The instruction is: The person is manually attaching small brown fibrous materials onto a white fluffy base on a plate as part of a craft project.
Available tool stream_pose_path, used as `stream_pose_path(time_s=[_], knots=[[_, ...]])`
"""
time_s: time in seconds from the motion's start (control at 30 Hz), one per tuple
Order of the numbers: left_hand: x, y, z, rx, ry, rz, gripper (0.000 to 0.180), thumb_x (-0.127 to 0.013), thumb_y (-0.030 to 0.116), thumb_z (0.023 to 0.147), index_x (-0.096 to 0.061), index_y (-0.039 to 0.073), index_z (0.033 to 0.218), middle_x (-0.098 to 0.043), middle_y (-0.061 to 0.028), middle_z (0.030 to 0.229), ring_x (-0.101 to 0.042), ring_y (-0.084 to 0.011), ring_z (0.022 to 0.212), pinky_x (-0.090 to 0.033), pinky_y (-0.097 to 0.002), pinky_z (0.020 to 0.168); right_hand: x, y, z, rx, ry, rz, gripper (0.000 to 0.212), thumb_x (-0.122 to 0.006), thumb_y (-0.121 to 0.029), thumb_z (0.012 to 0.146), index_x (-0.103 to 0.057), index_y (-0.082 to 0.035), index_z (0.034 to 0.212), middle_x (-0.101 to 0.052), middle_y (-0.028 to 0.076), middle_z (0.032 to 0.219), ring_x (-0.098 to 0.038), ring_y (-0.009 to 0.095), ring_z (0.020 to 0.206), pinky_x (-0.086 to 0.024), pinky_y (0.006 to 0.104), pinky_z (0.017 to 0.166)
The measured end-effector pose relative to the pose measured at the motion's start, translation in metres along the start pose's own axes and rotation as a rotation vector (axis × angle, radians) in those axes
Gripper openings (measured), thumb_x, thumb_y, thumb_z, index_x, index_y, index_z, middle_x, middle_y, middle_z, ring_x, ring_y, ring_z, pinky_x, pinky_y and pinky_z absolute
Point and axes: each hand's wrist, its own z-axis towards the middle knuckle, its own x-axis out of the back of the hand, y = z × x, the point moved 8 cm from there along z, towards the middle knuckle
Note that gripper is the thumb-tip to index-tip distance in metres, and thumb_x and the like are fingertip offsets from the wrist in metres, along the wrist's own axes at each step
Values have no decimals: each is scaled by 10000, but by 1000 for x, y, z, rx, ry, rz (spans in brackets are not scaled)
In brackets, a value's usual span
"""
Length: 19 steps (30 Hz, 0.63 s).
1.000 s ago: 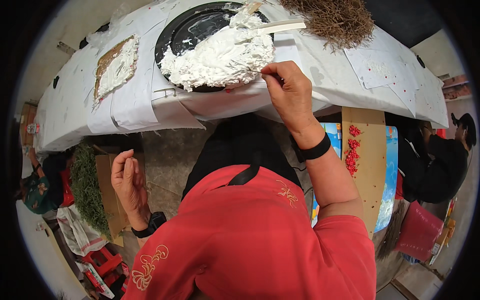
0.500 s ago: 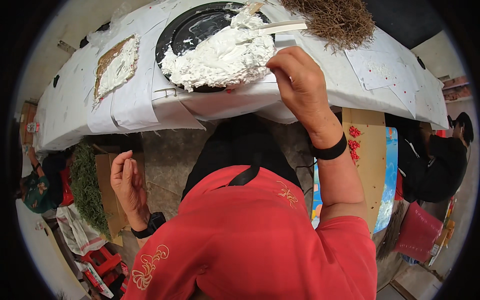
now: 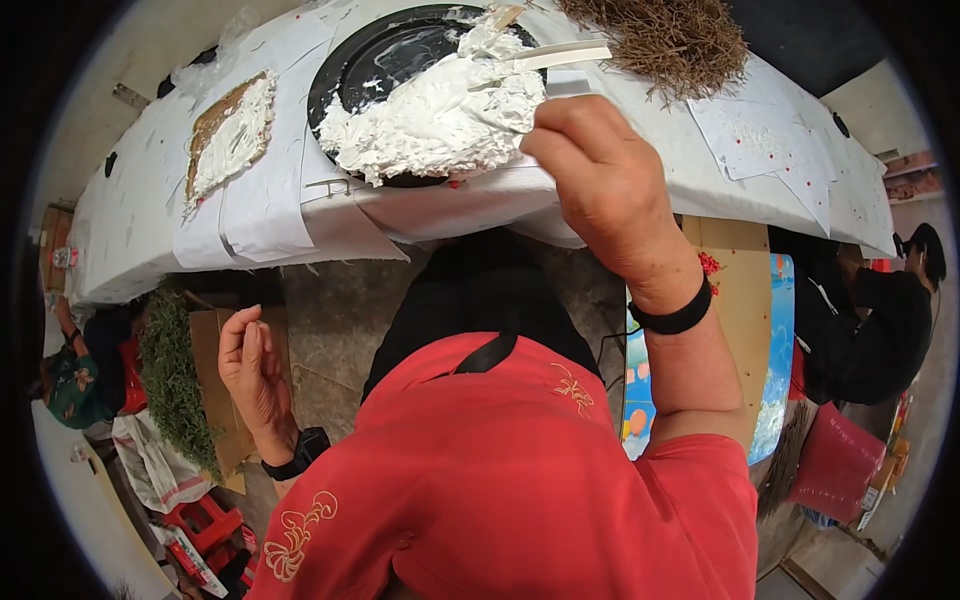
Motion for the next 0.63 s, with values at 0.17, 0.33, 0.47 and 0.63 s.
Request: stream_pose_path(time_s=[0.17,0.33,0.47,0.63], knots=[[-11,-1,1,9,-29,-11,191,-583,97,934,-586,5,1101,-433,61,692,-283,8,525,-183,-161,460,-15,26,-21,-305,166,242,143,-606,76,812,-636,-17,916,-616,75,892,-607,177,746,-500,260,681],[-14,-2,1,7,-47,-26,191,-597,94,925,-587,-1,1091,-446,66,701,-285,14,536,-175,-161,467,-71,74,-77,-913,182,862,91,-596,28,877,-645,-5,947,-625,31,928,-595,112,752,-497,224,702],[-12,-3,-1,28,-15,-16,193,-598,96,925,-587,0,1092,-458,63,709,-288,16,535,-177,-158,467,-72,75,-78,-999,253,1019,117,-608,14,878,-645,1,988,-632,27,931,-598,107,763,-504,226,708],[-14,1,0,17,-6,-31,194,-598,97,926,-588,0,1094,-479,58,720,-293,17,533,-181,-155,467,-84,80,-77,-1071,327,1371,174,-628,-40,888,-634,-3,1058,-647,54,955,-610,141,788,-526,255,718]])
